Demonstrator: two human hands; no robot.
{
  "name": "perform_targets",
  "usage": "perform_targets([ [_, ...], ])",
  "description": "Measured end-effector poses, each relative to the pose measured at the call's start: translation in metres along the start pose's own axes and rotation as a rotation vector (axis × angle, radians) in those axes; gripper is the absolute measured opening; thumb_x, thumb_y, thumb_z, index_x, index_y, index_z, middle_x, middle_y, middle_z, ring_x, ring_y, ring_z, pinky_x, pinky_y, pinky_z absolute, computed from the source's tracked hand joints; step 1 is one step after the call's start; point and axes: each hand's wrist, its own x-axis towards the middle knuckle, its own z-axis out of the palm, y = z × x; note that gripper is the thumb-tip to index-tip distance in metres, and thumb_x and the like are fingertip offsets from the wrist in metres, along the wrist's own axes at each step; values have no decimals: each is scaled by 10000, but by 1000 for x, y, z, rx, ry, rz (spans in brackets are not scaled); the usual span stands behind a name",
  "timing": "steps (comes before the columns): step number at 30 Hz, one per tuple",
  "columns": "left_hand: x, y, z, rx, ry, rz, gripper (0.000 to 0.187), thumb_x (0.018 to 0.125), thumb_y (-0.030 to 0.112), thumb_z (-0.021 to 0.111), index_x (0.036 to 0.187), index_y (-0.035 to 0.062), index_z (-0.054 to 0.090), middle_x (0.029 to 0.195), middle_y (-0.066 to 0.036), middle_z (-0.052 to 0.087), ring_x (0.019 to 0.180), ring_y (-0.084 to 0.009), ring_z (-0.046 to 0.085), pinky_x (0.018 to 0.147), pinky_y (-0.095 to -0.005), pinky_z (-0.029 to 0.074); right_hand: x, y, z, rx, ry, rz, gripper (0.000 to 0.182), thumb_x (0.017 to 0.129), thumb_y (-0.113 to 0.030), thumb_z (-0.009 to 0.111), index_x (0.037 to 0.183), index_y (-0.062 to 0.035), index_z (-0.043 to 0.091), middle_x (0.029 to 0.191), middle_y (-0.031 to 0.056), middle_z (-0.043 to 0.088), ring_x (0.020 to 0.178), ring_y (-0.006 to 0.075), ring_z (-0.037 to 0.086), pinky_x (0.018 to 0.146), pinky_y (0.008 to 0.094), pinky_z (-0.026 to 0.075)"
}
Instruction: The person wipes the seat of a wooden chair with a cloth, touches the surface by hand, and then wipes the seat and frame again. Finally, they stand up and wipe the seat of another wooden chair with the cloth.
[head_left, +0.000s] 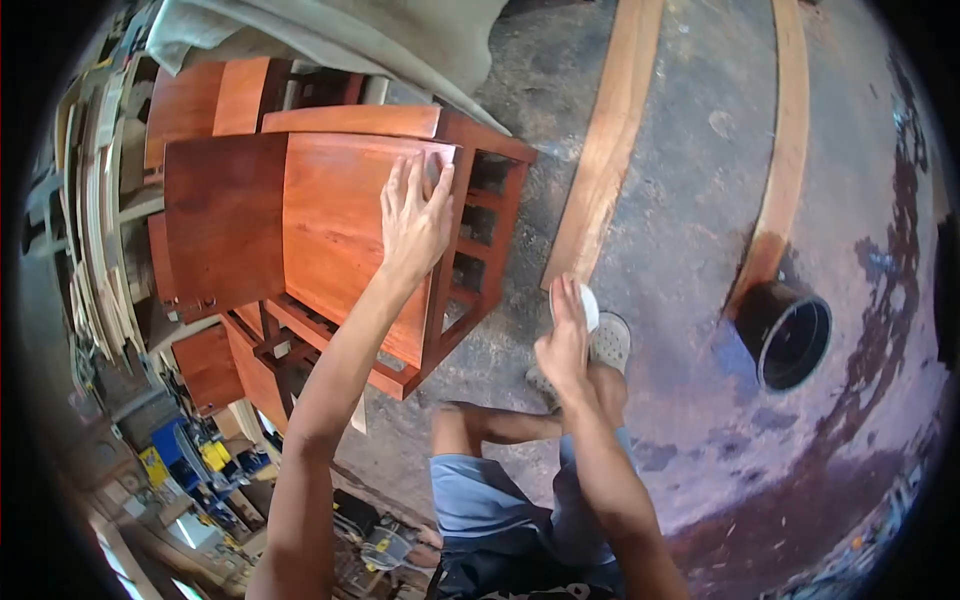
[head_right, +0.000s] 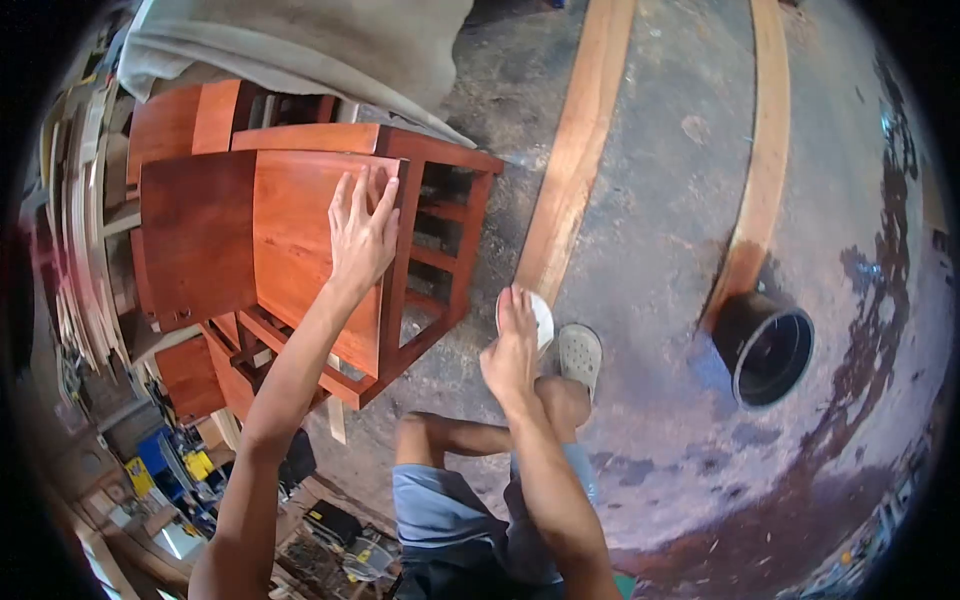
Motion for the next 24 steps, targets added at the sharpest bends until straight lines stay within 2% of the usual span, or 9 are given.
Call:
perform_targets([
  [2, -2, -4, -1, 60, -114, 12, 544, 949, 209, 567, 1480, 150, 465, 1521, -266, 364, 1396, -480, 311, 1123, -587, 278, -40, 4, 2, 3, -25, 107, 738, 688, 138, 534, 1417, 89, 428, 1482, 304, 417, 1416, 460, 345, 1194, 485, 272],
  [6, 17, -2, -4, 33, -99, -26, 567, 990, 355, 453, 1517, 153, 409, 1501, -275, 369, 1390, -470, 311, 1126, -597, 243, -106, 5, -2, -55, -57, 263, 742, 693, 111, 529, 1427, 83, 427, 1474, 305, 431, 1417, 461, 345, 1189, 484, 280],
  [11, 19, -6, -4, 24, -106, -31, 554, 978, 357, 464, 1513, 217, 423, 1477, -251, 386, 1370, -442, 337, 1086, -632, 255, -121, -18, 8, -93, -13, 270, 735, 693, 120, 507, 1424, 90, 430, 1491, 291, 420, 1398, 475, 372, 1181, 494, 297],
  [13, 12, -13, -12, 31, -118, 3, 552, 958, 373, 488, 1497, 262, 444, 1477, -228, 395, 1371, -432, 340, 1072, -639, 259, -97, -37, 15, -25, 67, 201, 740, 696, 133, 494, 1431, 83, 425, 1497, 283, 417, 1406, 460, 371, 1186, 483, 294],
  [15, 8, -23, -23, -17, -185, 123, 563, 937, 379, 514, 1476, 223, 465, 1474, -227, 399, 1398, -427, 319, 1071, -633, 270, -48, -68, 23, 22, 115, 196, 747, 692, 149, 487, 1433, 66, 435, 1489, 278, 431, 1412, 426, 381, 1189, 454, 300],
  [17, -4, -36, -32, -78, -136, 197, 547, 911, 360, 539, 1427, 181, 518, 1438, -219, 427, 1366, -411, 345, 1087, -614, 251, 10, -95, 36, 53, 200, 65, 737, 704, 148, 496, 1432, 48, 451, 1488, 274, 435, 1412, 401, 395, 1188, 428, 310],
  [19, -24, -43, -55, -219, -163, 103, 540, 927, 363, 531, 1427, 160, 527, 1451, -197, 418, 1360, -409, 331, 1084, -605, 237, 66, -125, 57, 99, 286, -18, 677, 753, 130, 498, 1424, 52, 463, 1490, 270, 434, 1400, 405, 408, 1178, 424, 326],
  [23, -99, -67, -77, -466, -165, -112, 523, 931, 296, 576, 1425, 130, 528, 1434, -195, 433, 1354, -394, 334, 1096, -569, 248, 144, -152, 118, 29, 373, 33, 618, 817, 86, 504, 1427, 118, 410, 1486, 293, 426, 1426, 411, 363, 1199, 403, 293],
  [24, -121, -74, -85, -510, -193, -182, 527, 928, 269, 596, 1429, 123, 522, 1422, -195, 446, 1346, -392, 348, 1102, -555, 252, 151, -157, 123, 55, 409, 95, 637, 809, 92, 502, 1434, 134, 386, 1497, 300, 410, 1435, 416, 346, 1209, 426, 267],
])
